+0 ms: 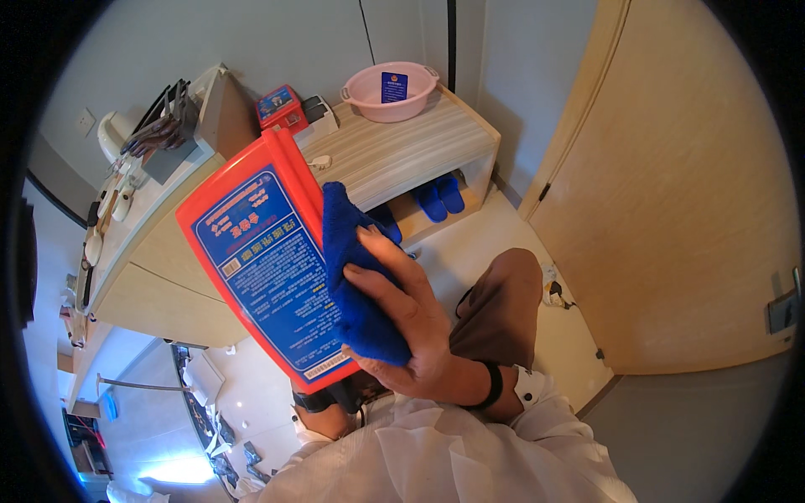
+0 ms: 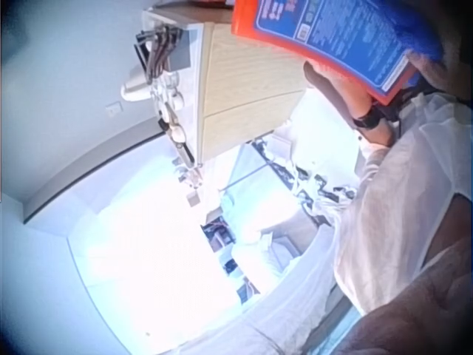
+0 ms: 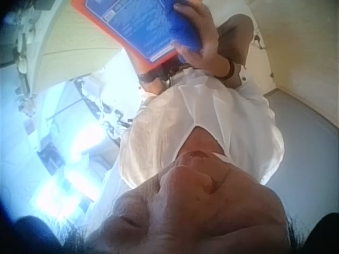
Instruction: Cleaning and wiping down various plastic containers and electronics with a cloth.
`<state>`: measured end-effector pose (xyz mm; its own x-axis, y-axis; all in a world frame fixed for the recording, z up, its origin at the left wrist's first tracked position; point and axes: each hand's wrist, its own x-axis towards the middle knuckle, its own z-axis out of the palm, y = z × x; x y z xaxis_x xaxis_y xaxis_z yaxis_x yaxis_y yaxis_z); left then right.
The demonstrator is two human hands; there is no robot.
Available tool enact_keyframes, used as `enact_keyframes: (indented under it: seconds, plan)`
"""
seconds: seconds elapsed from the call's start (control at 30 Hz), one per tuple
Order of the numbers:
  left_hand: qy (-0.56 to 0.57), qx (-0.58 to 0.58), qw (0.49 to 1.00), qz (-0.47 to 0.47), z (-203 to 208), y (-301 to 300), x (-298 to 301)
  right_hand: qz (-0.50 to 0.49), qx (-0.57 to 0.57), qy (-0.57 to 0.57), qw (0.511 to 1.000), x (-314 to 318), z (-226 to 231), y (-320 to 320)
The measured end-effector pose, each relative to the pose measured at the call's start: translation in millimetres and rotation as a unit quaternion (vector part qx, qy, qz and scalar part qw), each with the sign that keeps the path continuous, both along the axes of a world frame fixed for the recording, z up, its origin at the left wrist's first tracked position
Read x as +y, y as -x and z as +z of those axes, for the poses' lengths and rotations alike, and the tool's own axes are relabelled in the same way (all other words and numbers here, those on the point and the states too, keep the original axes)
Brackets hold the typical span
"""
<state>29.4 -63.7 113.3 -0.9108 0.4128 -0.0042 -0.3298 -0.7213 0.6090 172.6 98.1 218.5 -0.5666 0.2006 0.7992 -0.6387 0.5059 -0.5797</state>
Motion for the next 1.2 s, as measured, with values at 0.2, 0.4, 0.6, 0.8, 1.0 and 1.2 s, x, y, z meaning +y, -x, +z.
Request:
enact_keyframes:
  seconds: [0.2, 0.4, 0.6, 0.8, 1.0, 1.2]
  plan:
    - [0.026, 0.033, 0.999, 0.033, 4.2, -6.7, -8.2, 0.003, 0.032, -0.047, 0.998, -4.0, 10.9, 5.9]
    - [0.043, 0.064, 0.996, 0.05, -1.0, -9.6, -6.4, 0.014, -0.025, -0.114, 0.993, 3.0, 23.9, 1.1]
    - [0.067, 0.09, 0.991, 0.074, 2.2, -10.0, -7.2, 0.022, -0.062, -0.162, 0.985, 11.4, 40.7, 8.8]
    - [0.093, 0.072, 0.993, -0.008, 53.1, -20.7, -4.5, -0.031, -0.068, -0.197, 0.978, 26.4, 49.5, 23.3]
    - [-0.024, 0.018, 0.988, -0.153, 27.6, 2.5, -11.0, -0.079, -0.057, -0.22, 0.971, 35.3, 60.3, 35.0]
    - [-0.183, -0.05, 0.95, -0.25, 25.3, 9.3, -4.6, -0.11, -0.06, -0.279, 0.952, 37.0, 71.8, 42.0]
